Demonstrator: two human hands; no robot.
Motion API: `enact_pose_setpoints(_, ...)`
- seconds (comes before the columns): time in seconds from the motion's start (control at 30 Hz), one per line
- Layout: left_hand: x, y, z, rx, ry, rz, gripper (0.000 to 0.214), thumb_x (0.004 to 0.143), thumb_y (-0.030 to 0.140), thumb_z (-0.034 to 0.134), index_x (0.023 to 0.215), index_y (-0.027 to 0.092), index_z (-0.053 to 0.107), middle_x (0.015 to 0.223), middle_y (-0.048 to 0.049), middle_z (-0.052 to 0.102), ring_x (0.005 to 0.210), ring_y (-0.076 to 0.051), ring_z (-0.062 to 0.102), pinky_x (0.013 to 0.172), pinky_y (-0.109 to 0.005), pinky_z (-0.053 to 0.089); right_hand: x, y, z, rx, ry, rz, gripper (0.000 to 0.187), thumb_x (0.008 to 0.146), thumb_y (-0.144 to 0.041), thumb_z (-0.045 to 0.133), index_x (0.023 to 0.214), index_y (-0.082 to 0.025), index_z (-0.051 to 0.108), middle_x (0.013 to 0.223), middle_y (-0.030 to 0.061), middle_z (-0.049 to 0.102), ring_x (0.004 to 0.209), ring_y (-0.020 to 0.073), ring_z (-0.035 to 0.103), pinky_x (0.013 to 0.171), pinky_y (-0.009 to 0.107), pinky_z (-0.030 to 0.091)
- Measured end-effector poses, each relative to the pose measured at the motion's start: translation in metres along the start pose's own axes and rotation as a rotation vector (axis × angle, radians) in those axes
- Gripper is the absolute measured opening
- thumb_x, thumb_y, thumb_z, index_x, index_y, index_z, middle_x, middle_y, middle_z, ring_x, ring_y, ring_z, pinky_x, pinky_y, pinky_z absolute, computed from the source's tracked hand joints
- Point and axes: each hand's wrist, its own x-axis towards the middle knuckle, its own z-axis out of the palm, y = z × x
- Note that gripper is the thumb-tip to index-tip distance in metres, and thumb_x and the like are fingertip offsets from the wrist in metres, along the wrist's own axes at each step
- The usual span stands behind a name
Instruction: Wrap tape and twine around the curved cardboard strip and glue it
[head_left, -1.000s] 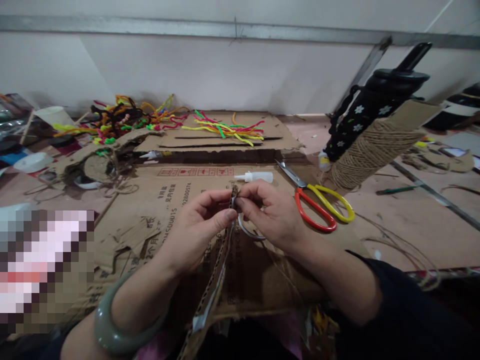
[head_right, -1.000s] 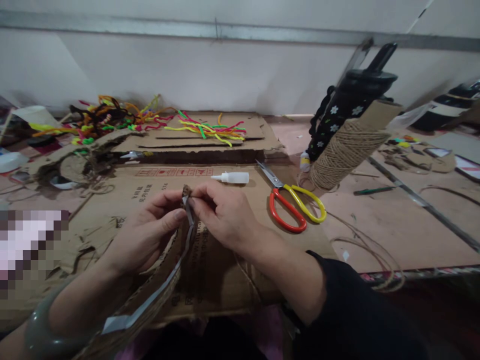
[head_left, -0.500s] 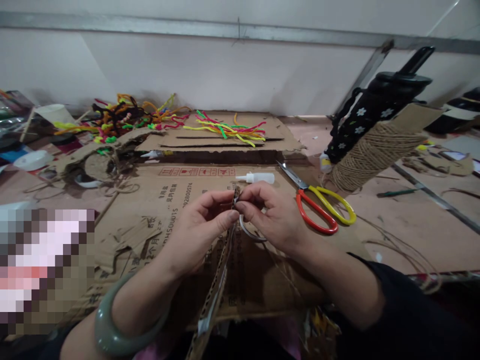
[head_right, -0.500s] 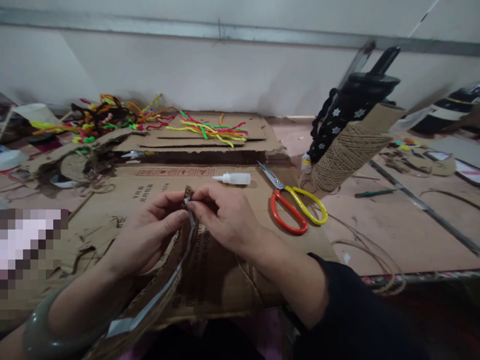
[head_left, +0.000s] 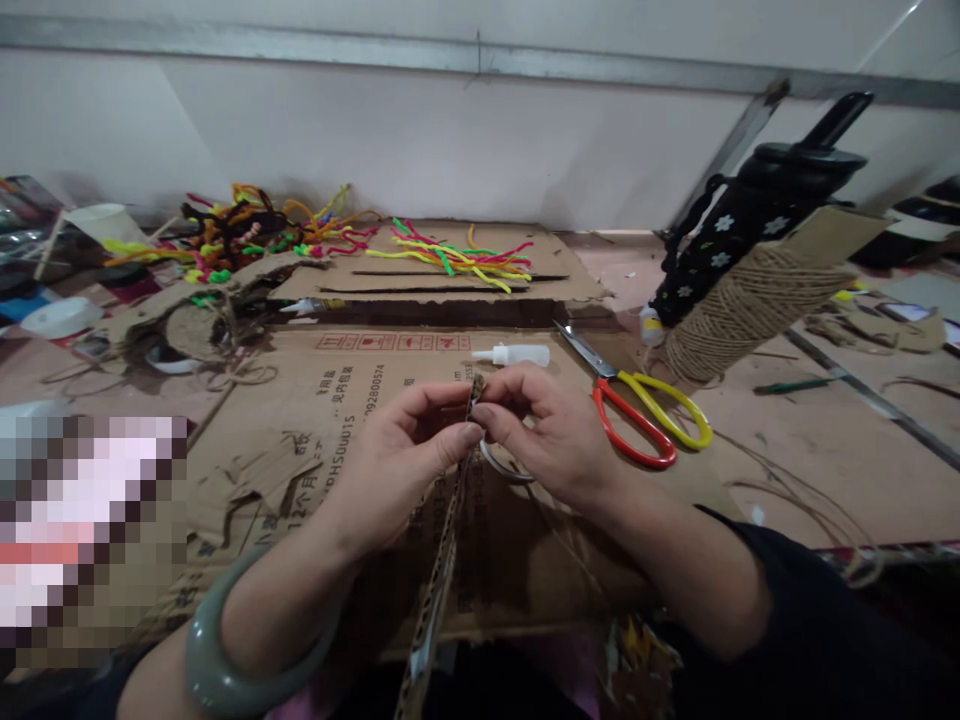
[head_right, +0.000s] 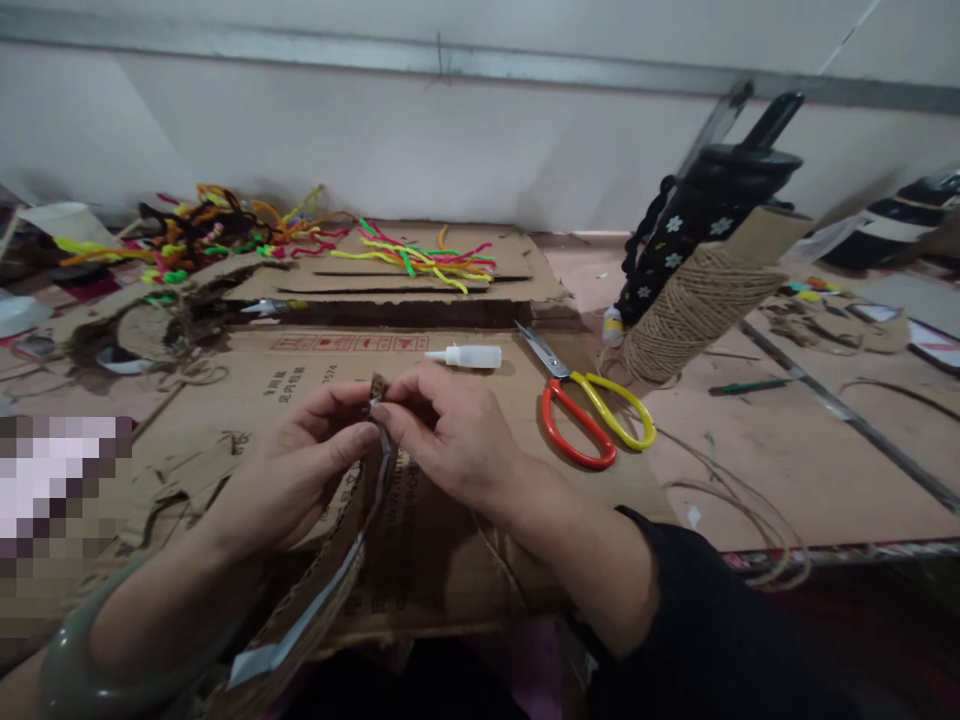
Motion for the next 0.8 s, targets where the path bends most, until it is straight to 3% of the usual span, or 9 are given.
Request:
enact_pose_setpoints(0.23, -0.0003, 0.0007, 0.0011, -0.021, 0.022, -0.015, 0.025, 0.064, 0.026, 0.084, 0.087, 0.023, 0.074, 0.091, -0.0015, 0.077, 0.083, -0.013, 0.069, 0.077, -0.022, 0.054, 0.0008, -0.0004, 0.0007, -0.022, 0.007, -0.043, 0.011, 0.087, -0.018, 0.059, 0.076, -0.018, 0.055, 0.067, -0.0042, 0.055, 0.061, 0.0070, 0.050, 0.057, 0.020, 0.039)
enact_pose_setpoints(0.43, -0.0015, 0.0025, 0.0022, -0.035, 0.030, -0.044, 0.026, 0.063, 0.025, 0.085, 0.087, 0.023, 0.074, 0.086, -0.0009, 0.076, 0.080, -0.013, 0.069, 0.074, -0.022, 0.054, 0.0014, -0.0019, 0.0001, 0.003, -0.012, 0.016, 0.012, 0.088, -0.017, 0.053, 0.076, -0.019, 0.054, 0.068, -0.0035, 0.056, 0.062, 0.0082, 0.051, 0.058, 0.021, 0.041)
enact_pose_setpoints(0.8, -0.0010, -0.0017, -0.0007, 0.015, 0.009, -0.011, 0.025, 0.067, 0.028, 0.083, 0.090, 0.023, 0.073, 0.094, -0.0021, 0.076, 0.089, -0.015, 0.069, 0.081, -0.025, 0.055, 0.0011, -0.0016, 0.0005, -0.015, -0.012, -0.004, 0.009, 0.086, -0.019, 0.056, 0.077, -0.020, 0.053, 0.068, -0.0032, 0.055, 0.061, 0.0085, 0.050, 0.057, 0.021, 0.040)
